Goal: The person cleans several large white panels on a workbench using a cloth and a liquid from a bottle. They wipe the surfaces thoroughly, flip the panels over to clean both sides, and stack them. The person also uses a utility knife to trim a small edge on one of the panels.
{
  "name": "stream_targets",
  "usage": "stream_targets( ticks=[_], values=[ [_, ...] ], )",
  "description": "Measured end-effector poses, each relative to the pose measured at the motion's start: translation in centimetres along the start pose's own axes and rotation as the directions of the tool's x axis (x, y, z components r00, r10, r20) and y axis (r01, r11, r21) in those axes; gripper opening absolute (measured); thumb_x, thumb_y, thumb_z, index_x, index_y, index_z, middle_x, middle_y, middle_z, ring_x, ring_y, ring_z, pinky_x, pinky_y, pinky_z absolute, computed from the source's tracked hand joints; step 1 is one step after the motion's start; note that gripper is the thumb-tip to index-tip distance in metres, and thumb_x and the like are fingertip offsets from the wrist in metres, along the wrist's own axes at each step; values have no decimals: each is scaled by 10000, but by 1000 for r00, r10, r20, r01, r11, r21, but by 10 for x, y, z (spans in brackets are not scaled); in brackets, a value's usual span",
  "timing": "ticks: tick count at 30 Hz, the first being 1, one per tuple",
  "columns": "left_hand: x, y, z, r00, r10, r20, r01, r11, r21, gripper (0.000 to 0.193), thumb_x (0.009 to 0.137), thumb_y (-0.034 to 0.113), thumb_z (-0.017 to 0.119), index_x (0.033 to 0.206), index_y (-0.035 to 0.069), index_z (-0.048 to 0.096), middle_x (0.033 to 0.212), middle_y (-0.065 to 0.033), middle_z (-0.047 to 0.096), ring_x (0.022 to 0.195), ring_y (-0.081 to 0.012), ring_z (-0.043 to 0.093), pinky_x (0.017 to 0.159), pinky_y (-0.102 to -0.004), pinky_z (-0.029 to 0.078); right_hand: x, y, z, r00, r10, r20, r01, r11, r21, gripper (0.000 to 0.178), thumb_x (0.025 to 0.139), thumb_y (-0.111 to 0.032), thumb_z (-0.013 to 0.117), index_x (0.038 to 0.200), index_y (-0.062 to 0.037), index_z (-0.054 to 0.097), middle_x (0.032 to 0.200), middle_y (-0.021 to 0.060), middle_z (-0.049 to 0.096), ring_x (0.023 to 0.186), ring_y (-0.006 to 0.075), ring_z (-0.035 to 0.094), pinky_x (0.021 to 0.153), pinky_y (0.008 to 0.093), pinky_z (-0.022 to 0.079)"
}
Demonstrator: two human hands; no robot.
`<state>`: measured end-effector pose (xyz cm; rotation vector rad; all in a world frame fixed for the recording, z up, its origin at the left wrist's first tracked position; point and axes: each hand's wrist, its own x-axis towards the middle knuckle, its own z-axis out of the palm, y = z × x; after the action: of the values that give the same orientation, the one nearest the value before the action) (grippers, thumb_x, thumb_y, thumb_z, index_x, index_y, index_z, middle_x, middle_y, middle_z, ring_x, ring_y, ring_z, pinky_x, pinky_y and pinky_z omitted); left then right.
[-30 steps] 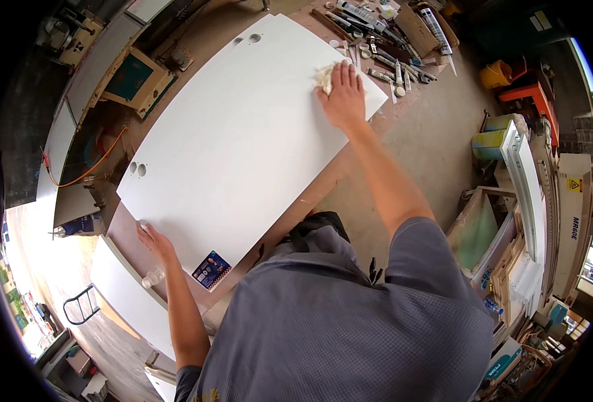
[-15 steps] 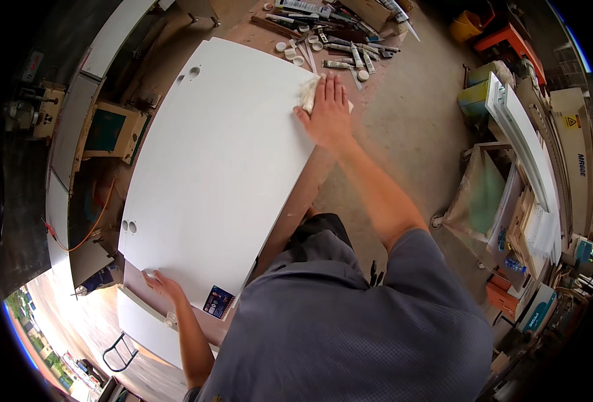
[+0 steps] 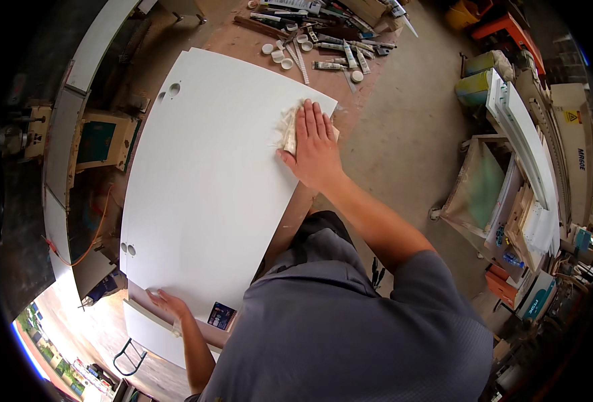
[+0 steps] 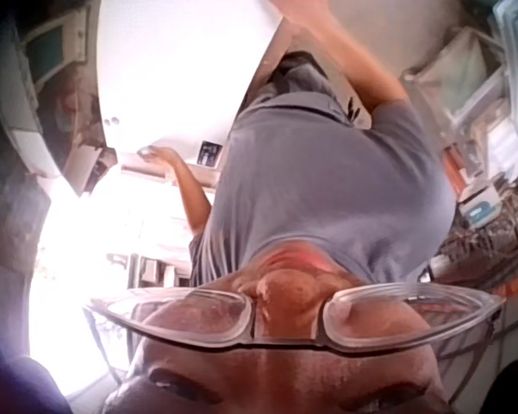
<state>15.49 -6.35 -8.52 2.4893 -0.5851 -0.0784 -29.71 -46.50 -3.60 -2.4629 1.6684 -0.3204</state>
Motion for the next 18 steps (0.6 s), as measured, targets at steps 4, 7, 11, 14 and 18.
stream_targets(
  ticks=[4,7,11,14,18],
  values=[
    [5,-3,5,1000,0,-9,0,1000,23,590,1096,296,409,1595,-2,304,1571,-299,339,1402,-465,438,1157,-529,381,48,51,9,979,184,-88,-191,979,-71,954,992,-562,564,1551,149,260,1646,343,236,1565,456,190,1280,517,167],
    [1,13,6,1000,3,-23,-2,997,76,595,1080,275,423,1590,-9,309,1575,-296,345,1402,-467,436,1157,-528,383,73,40,16,990,133,-52,-138,983,-118,952,1005,-573,535,1549,156,254,1643,345,242,1564,457,192,1280,517,162],
    [-2,32,-2,998,-66,-12,67,993,94,607,1052,232,444,1583,-28,310,1582,-289,347,1428,-460,406,1178,-519,359,146,-3,34,998,-22,-51,17,997,-79,958,1016,-600,500,1547,158,253,1640,343,253,1566,456,192,1283,505,160],
    [-1,28,-1,999,-41,-26,43,996,84,607,1044,209,443,1580,-43,308,1593,-284,341,1450,-452,378,1201,-510,324,230,-57,60,996,-73,-49,71,996,-46,976,1000,-620,508,1557,141,256,1652,316,258,1571,419,207,1285,476,177],
    [7,37,-1,1000,-13,-6,13,996,89,600,1044,186,432,1579,-51,302,1604,-277,338,1462,-446,360,1227,-499,280,344,-115,94,994,-106,24,105,994,22,956,1003,-621,500,1563,119,271,1660,282,277,1575,389,217,1282,463,197]
  ],
)
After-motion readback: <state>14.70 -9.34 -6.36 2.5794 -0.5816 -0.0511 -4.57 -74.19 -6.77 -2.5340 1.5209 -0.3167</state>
